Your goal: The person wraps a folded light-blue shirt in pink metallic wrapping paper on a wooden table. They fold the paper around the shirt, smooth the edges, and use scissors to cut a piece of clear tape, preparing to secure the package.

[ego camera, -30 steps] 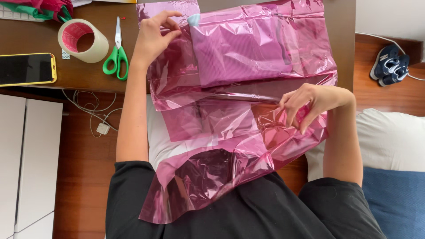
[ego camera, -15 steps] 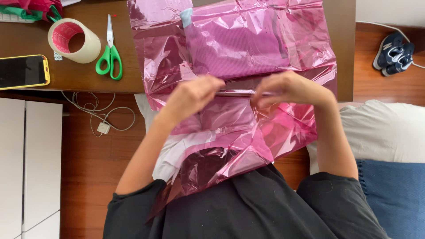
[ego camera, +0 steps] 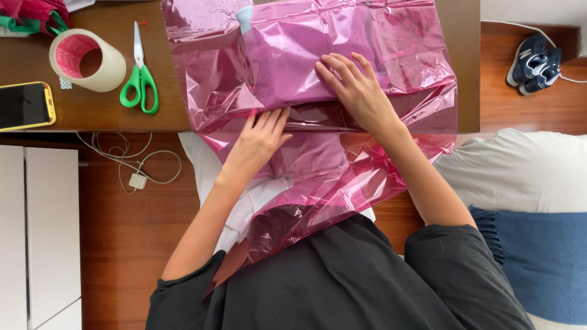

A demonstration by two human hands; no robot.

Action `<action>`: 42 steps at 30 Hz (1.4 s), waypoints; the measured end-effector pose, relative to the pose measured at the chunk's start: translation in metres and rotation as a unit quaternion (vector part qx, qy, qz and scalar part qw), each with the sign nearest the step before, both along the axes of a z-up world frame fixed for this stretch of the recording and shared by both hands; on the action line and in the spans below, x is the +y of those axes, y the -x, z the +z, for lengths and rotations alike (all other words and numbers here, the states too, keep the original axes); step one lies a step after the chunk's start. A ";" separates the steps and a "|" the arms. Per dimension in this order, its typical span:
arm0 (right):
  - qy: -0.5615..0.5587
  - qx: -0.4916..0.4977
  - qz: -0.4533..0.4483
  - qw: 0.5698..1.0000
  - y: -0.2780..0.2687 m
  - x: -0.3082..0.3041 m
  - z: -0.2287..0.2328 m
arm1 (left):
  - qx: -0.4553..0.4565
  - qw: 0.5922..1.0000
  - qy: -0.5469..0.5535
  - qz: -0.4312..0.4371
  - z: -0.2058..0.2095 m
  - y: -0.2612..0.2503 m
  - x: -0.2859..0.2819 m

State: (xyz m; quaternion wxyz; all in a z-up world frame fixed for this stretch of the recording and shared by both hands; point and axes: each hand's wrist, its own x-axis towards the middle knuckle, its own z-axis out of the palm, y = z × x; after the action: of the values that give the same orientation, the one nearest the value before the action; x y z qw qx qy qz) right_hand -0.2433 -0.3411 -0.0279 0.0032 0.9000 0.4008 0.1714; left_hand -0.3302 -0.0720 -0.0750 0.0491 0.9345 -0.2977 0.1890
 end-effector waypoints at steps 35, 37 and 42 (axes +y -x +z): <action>0.018 0.014 -0.058 0.998 -0.013 0.013 -0.021 | 0.113 0.960 0.245 -0.078 0.021 0.008 -0.018; -0.011 0.013 -0.054 0.998 -0.013 0.014 -0.021 | 0.068 0.977 0.189 -0.075 0.010 -0.005 -0.026; -0.079 0.022 -0.042 0.996 -0.013 0.013 -0.025 | 0.067 0.983 0.170 -0.033 -0.013 -0.025 -0.030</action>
State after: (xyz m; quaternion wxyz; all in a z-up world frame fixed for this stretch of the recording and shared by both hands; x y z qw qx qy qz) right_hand -0.2303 -0.3278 -0.0526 -0.0693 0.9172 0.3475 0.1822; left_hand -0.3049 -0.1020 -0.0882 0.2335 0.9126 -0.2880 0.1722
